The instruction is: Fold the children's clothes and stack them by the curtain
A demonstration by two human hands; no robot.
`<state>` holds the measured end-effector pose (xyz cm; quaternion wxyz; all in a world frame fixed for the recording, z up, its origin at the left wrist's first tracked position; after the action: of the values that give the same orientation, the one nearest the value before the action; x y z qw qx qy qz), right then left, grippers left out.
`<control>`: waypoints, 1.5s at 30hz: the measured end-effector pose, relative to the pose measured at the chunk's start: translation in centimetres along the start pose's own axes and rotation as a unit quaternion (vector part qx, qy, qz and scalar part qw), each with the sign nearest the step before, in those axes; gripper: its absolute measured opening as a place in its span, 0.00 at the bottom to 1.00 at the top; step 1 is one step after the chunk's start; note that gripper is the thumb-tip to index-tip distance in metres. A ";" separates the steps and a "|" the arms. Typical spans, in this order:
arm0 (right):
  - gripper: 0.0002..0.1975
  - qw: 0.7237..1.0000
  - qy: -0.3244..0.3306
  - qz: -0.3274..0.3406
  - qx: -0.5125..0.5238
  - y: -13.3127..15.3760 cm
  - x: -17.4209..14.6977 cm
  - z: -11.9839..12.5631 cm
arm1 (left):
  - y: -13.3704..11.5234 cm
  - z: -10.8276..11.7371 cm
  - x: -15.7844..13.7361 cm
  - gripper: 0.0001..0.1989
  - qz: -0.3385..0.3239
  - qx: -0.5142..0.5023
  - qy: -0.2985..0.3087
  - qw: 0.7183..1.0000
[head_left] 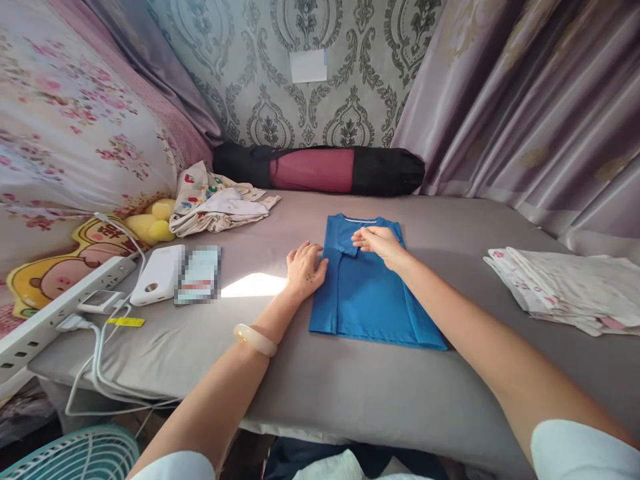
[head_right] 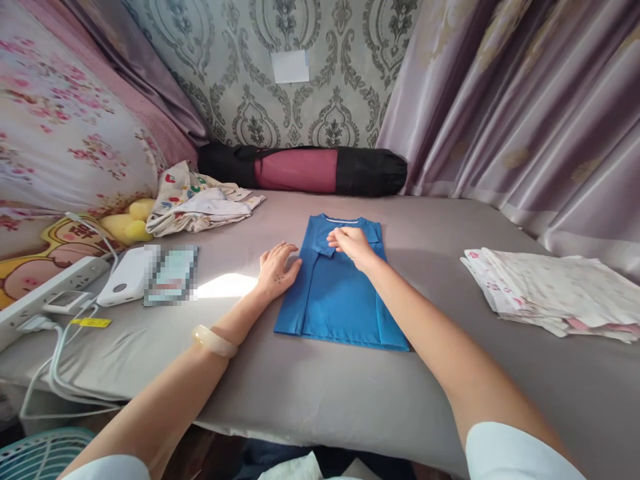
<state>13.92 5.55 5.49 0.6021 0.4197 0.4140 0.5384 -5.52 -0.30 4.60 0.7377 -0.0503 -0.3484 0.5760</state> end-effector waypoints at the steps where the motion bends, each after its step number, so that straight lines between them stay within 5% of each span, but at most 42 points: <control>1: 0.15 0.999 -0.036 0.012 -0.035 -0.2 1.3 1.1 | -0.3 -0.2 0.0 0.14 -0.017 0.005 0.008 1.000; 5: 0.12 0.958 -0.127 0.073 -0.246 -0.3 5.0 3.4 | -1.2 -1.1 -0.2 0.16 -0.072 0.020 0.043 0.996; 11: 0.14 0.904 -0.134 0.051 -0.403 -1.1 7.2 3.1 | -2.2 -1.9 -0.5 0.20 -0.099 0.035 0.103 0.989; 19: 0.14 0.902 -0.098 0.032 -0.419 -1.7 8.2 1.9 | -2.6 -3.0 -1.0 0.21 -0.113 0.036 0.169 0.979; 34: 0.12 0.921 -0.139 0.034 -0.362 -1.5 8.6 1.6 | -2.0 -2.6 -0.9 0.20 -0.093 0.021 0.168 0.981; 45: 0.13 0.921 -0.066 0.158 -0.350 1.4 6.0 -4.6 | -1.4 -2.2 -0.8 0.19 -0.080 0.014 0.143 0.986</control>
<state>9.59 11.94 5.18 0.6436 0.2771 0.0872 0.7081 -3.15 -0.77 3.24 0.8244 -0.0940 -0.2343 0.5067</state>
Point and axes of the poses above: each hand's wrist, its own x-axis towards the middle knuckle, its own z-axis out of the back of the hand, y = z × x, the point moved 9 cm from there along x, towards the middle knuckle, and after that the axes turned 3 degrees about -y, right-handed, at the moved point
